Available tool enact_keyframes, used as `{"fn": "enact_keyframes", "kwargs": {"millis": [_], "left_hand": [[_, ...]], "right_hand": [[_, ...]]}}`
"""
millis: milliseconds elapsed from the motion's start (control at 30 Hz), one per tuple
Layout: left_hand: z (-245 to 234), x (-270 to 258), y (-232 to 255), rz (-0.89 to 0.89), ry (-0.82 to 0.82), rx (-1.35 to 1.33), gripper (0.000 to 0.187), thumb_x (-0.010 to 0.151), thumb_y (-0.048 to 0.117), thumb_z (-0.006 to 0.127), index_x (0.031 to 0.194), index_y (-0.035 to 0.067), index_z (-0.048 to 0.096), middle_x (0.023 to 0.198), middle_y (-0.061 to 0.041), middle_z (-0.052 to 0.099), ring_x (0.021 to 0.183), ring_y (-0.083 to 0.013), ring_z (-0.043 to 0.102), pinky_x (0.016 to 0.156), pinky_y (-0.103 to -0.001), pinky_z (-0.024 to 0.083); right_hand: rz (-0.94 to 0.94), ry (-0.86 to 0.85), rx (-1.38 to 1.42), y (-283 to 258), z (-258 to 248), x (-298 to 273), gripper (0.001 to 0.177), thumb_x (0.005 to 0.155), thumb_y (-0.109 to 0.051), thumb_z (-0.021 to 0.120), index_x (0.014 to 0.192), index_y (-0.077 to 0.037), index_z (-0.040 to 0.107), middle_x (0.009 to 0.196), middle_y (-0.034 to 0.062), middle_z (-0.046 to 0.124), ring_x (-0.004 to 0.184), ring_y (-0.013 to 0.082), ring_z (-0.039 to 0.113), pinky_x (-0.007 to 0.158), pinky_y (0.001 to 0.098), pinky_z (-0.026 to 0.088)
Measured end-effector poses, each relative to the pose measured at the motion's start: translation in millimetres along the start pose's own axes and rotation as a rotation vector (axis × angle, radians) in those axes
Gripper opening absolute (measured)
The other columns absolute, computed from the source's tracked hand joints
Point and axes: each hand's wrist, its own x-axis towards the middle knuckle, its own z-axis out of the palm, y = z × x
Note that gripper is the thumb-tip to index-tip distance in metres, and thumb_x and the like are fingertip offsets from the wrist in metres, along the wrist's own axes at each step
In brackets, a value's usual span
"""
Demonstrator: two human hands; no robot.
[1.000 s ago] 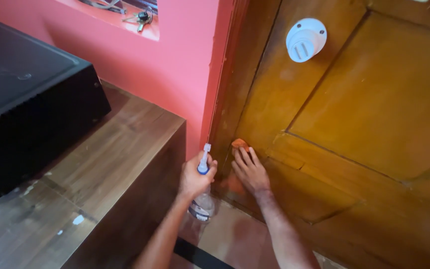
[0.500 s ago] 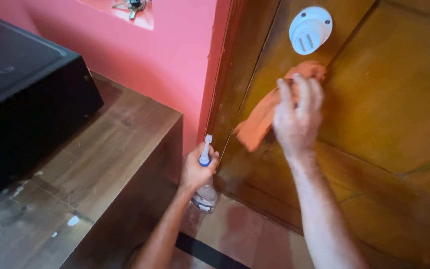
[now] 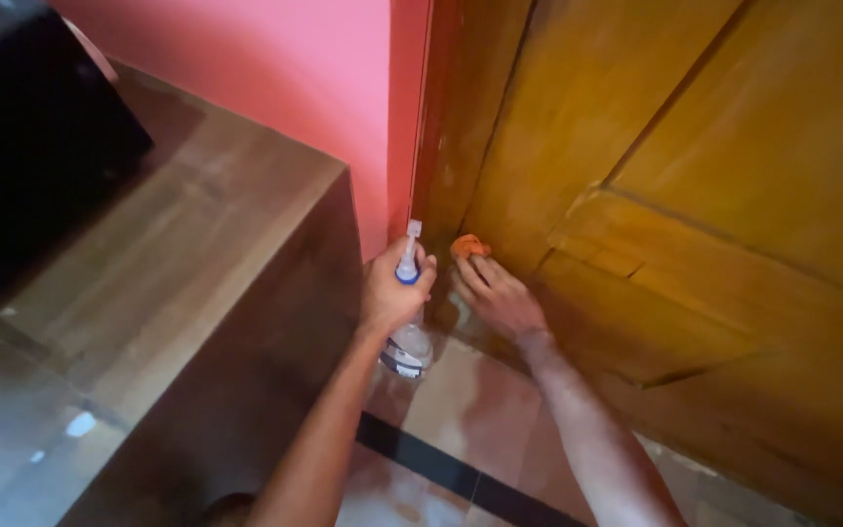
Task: Spraying a wooden door with cleaning solution and wiping it down with a cloth.
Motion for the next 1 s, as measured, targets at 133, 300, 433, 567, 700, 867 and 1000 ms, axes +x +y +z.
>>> {"fn": "enact_keyframes", "kwargs": {"millis": [133,300,433,567,700,867,1000], "left_hand": [[4,-7,-34,-0.023,0.018,-0.016,0.019,0.09,0.012,0.073,0.083,0.006,0.057,0.064,-0.001,0.059,0.051,-0.0098,0.063,0.048,-0.029,0.054],[10,-24,-69,-0.023,0.06,0.027,0.018,0.09,0.011,0.073,0.082,0.007,0.057,0.065,-0.002,0.06,0.051,-0.0089,0.063,0.048,-0.028,0.053],[14,-32,-99,-0.008,0.066,0.115,0.019,0.089,0.012,0.074,0.082,0.007,0.058,0.066,-0.005,0.062,0.059,-0.0133,0.064,0.056,-0.032,0.053],[31,-44,-107,-0.019,0.005,0.222,0.018,0.087,0.015,0.075,0.083,0.006,0.06,0.071,-0.008,0.065,0.068,-0.02,0.065,0.065,-0.036,0.054],[60,-46,-91,0.016,-0.025,0.226,0.019,0.086,0.018,0.074,0.087,0.006,0.06,0.073,-0.009,0.067,0.068,-0.0206,0.069,0.066,-0.035,0.055],[105,-54,-83,0.049,-0.108,0.159,0.017,0.086,0.017,0.075,0.085,0.007,0.061,0.074,-0.01,0.068,0.067,-0.022,0.069,0.066,-0.035,0.055],[136,-63,-71,-0.022,-0.224,0.034,0.016,0.089,0.016,0.072,0.085,0.007,0.06,0.073,-0.01,0.068,0.068,-0.0212,0.066,0.067,-0.035,0.054]], "right_hand": [[-0.005,-0.014,0.145,-32,38,-17,0.053,0.086,-0.019,0.061,0.136,-0.003,0.063,0.148,0.0129,0.054,0.133,0.0288,0.054,0.114,0.04,0.041],[-0.081,-0.069,0.104,-75,107,-52,0.05,0.083,-0.02,0.062,0.128,0.002,0.064,0.142,0.0158,0.059,0.134,0.0301,0.054,0.117,0.0415,0.044],[0.039,-0.105,0.296,-107,208,-137,0.052,0.081,-0.014,0.059,0.13,0.003,0.064,0.143,0.0158,0.059,0.136,0.032,0.053,0.11,0.0398,0.047],[0.104,-0.401,0.352,-92,193,-227,0.054,0.091,-0.014,0.055,0.144,-0.003,0.052,0.153,0.016,0.044,0.141,0.0335,0.042,0.101,0.0452,0.048],[0.075,-0.804,0.269,-44,157,-324,0.058,0.094,-0.019,0.053,0.15,-0.006,0.045,0.158,0.017,0.035,0.148,0.0384,0.032,0.105,0.0491,0.038],[-0.085,-1.056,-0.097,0,55,-378,0.047,0.096,-0.013,0.053,0.141,-0.001,0.054,0.161,0.0175,0.033,0.148,0.0371,0.029,0.121,0.0483,0.025],[0.096,-1.13,-0.057,27,-8,-382,0.048,0.092,-0.014,0.055,0.138,-0.002,0.056,0.157,0.0176,0.036,0.142,0.035,0.034,0.118,0.0471,0.03]]}}
